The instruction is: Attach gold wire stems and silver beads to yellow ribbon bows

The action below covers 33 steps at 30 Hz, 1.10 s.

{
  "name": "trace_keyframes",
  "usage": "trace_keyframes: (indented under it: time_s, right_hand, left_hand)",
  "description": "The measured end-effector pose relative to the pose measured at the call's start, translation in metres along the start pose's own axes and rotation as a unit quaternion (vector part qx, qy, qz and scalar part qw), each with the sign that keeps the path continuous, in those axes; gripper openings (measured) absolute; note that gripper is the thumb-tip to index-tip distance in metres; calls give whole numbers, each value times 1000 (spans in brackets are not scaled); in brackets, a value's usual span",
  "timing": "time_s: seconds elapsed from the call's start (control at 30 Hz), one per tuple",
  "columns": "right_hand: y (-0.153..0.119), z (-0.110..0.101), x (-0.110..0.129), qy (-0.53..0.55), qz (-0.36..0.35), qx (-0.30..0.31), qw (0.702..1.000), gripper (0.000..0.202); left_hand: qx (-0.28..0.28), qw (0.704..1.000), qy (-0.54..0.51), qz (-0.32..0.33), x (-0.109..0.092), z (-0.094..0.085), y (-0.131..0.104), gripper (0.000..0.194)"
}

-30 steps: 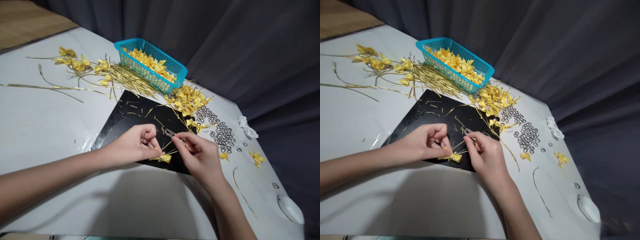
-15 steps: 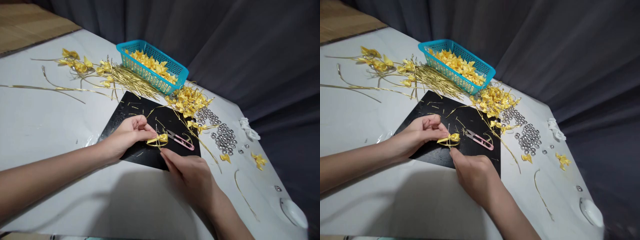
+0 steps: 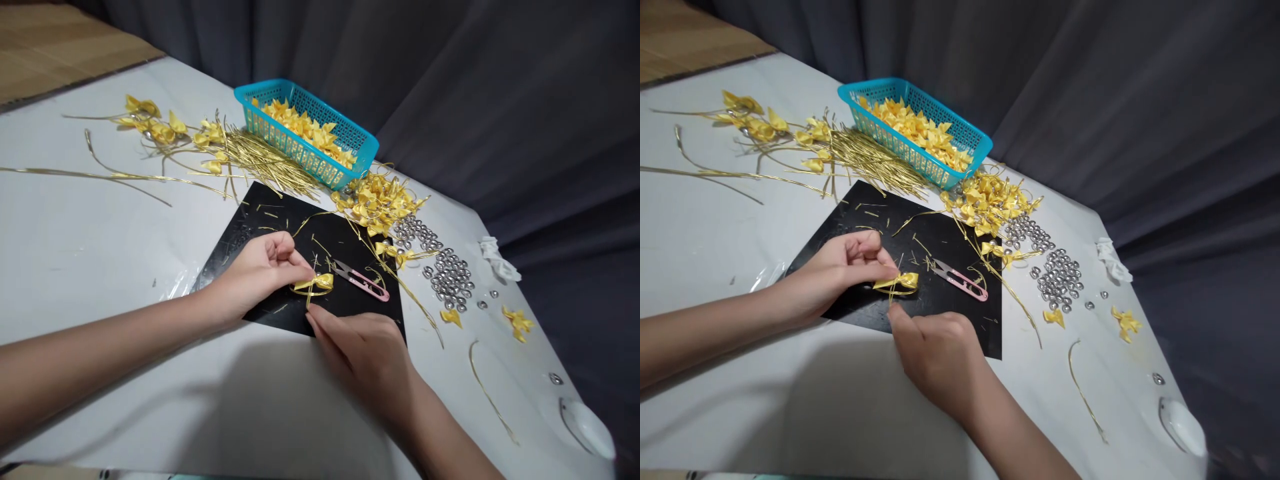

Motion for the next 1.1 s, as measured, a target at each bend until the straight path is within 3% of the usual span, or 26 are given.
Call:
trace_keyframes:
  time_s: [0.13,0.33,0.53,0.6,0.7,0.77,0.93,1.1]
  right_hand:
    - [4,-4,-16,38,102,-55,992,19]
    - [2,-8,-19,56,109,-104,987,21]
    - [-6,-22,-33,106,202,-206,952,15]
    - [-2,-19,-42,168,235,-183,940,12]
    - [7,-2,-51,301,265,-72,913,11]
    - [11,3,-54,371,265,-36,889,9]
    - [11,2,-58,422,259,-54,867,7]
    - [11,1,-54,423,252,-61,868,9]
  left_hand:
    - [20,1000,17,16,-4,5,-1,41]
    - [49,998,26,28,-6,11,-4,40]
    - [60,998,8,20,-3,13,-6,39]
    - [61,998,8,14,-3,15,-6,39]
    - [75,997,16,15,-3,20,-8,40]
    - [87,996,29,19,-4,23,-10,41]
    - [107,991,66,54,-8,26,-13,40]
    - [125,983,107,82,-9,27,-13,38]
Point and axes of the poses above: each hand's wrist, its own y-axis towards the middle knuckle, its own z-axis out of the palm, x = y × z, the point moved 9 cm from there along y, towards the middle knuckle, and after that the axes turned 10 degrees about z, right-handed, at the moved point
